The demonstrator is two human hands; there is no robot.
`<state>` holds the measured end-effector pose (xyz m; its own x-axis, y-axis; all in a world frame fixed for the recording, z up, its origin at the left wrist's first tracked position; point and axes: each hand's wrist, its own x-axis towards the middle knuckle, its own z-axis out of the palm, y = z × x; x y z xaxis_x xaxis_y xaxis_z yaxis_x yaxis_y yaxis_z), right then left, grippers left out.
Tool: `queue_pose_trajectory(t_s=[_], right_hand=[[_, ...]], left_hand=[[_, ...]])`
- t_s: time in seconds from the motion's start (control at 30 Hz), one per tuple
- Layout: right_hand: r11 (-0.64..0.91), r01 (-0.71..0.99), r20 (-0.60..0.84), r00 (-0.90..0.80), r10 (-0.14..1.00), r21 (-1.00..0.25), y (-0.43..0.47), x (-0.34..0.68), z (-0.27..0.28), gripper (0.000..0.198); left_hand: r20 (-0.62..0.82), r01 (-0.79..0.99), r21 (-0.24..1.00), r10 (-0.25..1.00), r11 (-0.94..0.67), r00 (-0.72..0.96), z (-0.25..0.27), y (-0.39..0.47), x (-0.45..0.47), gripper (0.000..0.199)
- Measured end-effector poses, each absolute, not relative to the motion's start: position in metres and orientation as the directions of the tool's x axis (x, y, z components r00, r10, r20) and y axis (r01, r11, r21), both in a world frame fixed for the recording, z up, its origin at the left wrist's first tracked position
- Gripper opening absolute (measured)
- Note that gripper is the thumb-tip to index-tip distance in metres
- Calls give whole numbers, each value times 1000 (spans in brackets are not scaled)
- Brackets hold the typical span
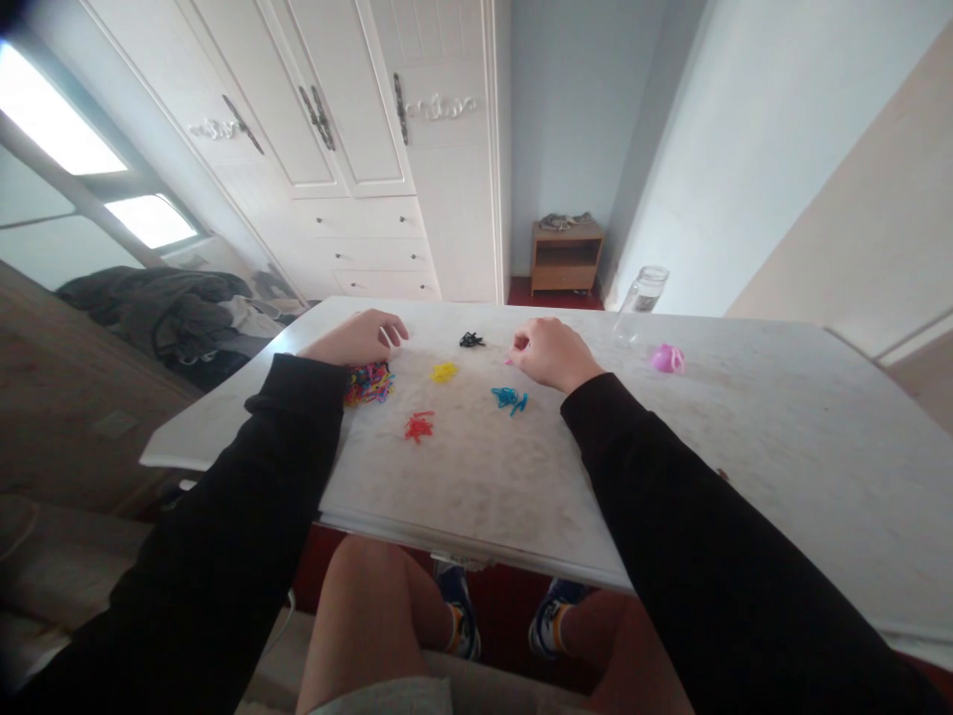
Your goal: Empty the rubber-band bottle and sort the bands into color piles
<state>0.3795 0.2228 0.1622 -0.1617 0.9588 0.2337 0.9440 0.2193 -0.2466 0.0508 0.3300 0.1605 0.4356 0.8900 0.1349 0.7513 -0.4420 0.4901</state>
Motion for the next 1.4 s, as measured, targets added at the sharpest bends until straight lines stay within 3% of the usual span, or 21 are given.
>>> queue_pose_trajectory(t_s=[0.2, 0.57, 0.97, 1.4], right_hand=[[236, 943, 242, -178, 954, -235, 225, 381, 159, 19], [214, 950, 204, -168, 964, -229, 222, 379, 162, 19], [218, 946, 200, -172, 965, -239, 221, 378, 164, 19], [215, 947, 191, -172, 967, -238, 221, 377, 164, 21]], left_hand=[[183, 750, 512, 906, -419, 382, 168, 325, 56, 40], [60, 742, 571, 919, -352, 390, 168, 323, 61, 37], [14, 824, 420, 910, -381, 414, 172, 321, 53, 40], [-38, 806, 482, 911, -343, 410, 176, 318, 53, 55]])
